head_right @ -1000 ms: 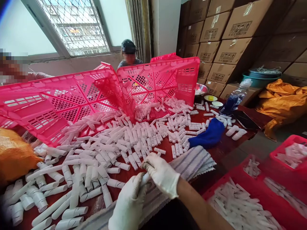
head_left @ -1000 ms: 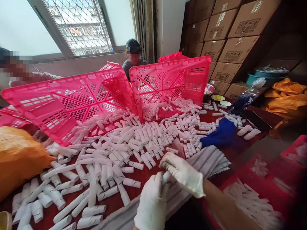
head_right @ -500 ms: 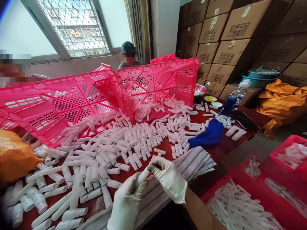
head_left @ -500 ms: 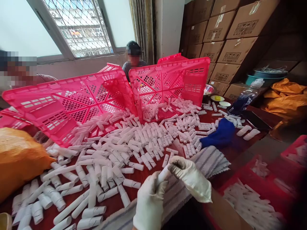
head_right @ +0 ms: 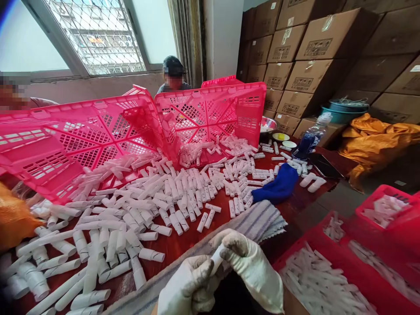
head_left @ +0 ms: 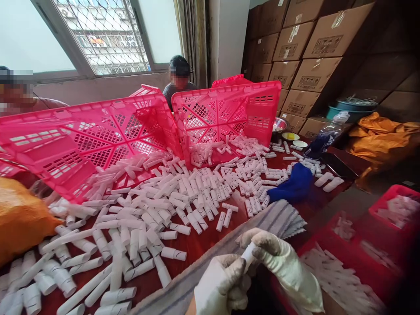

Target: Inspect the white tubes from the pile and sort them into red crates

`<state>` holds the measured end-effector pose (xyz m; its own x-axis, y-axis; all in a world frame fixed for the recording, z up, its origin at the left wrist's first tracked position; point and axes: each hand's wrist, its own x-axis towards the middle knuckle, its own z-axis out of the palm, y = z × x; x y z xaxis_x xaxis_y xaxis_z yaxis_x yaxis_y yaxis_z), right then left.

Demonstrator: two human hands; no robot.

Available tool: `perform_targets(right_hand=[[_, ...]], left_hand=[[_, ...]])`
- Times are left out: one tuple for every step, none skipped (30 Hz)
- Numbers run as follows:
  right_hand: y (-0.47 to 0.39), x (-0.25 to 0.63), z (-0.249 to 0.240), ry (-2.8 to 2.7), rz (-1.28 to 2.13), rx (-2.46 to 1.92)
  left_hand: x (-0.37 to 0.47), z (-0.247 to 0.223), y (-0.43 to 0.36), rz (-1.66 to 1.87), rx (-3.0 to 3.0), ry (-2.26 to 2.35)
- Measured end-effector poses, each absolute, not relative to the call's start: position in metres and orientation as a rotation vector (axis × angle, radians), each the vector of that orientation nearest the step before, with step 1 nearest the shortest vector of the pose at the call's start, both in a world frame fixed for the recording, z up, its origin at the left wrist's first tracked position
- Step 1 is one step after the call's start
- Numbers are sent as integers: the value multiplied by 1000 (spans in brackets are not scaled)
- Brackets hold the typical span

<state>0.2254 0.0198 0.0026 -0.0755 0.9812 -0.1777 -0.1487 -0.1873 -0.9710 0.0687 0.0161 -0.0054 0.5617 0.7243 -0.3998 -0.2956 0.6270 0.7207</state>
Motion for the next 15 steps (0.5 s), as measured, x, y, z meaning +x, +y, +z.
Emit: perform_targets(right_hand=[[20,227,2,-997,1408,-1213],[21,228,2,-963,1357,-1235],[23,229,0,-948,1314,-1256],[25,230,-3,-952,1281,-1276],[28,230,-6,-964,1252,-1291],[31,230,-10,-977,1231,-1301],[34,229,-13,-989,1220,-1306],[36,229,-16,-1001,1219,-1309],[38,228,-18,-1011,1229,-1309],[39,226,-19,-1023,1247,-1307],[40,225,-19,-1037,1268,-1305],[40,224,-18,-1050,1287,-1304],[40,222,-15,-1062,1293,-1307],[40,222,-12,-1073,1285,-1315],[40,221,-9,-1084,1267,-1331]], left_hand=[[73,-5,16,723,800,901],[76,-7,16,823,985,1071],[78,-10,16,925,1177,1226],[79,-14,15,1001,1361,1332],[78,-19,15,1041,1521,1387],[75,-25,14,1048,1648,1412],[72,-31,14,1039,1748,1429],[68,-37,14,1024,1829,1442],[64,-42,14,1017,1890,1459],[61,-45,14,1029,1933,1478],[58,-47,14,1055,1957,1488],[56,-48,14,1082,1962,1486],[56,-47,14,1095,1946,1477],[57,-44,14,1091,1905,1477],[58,-41,14,1078,1839,1493]])
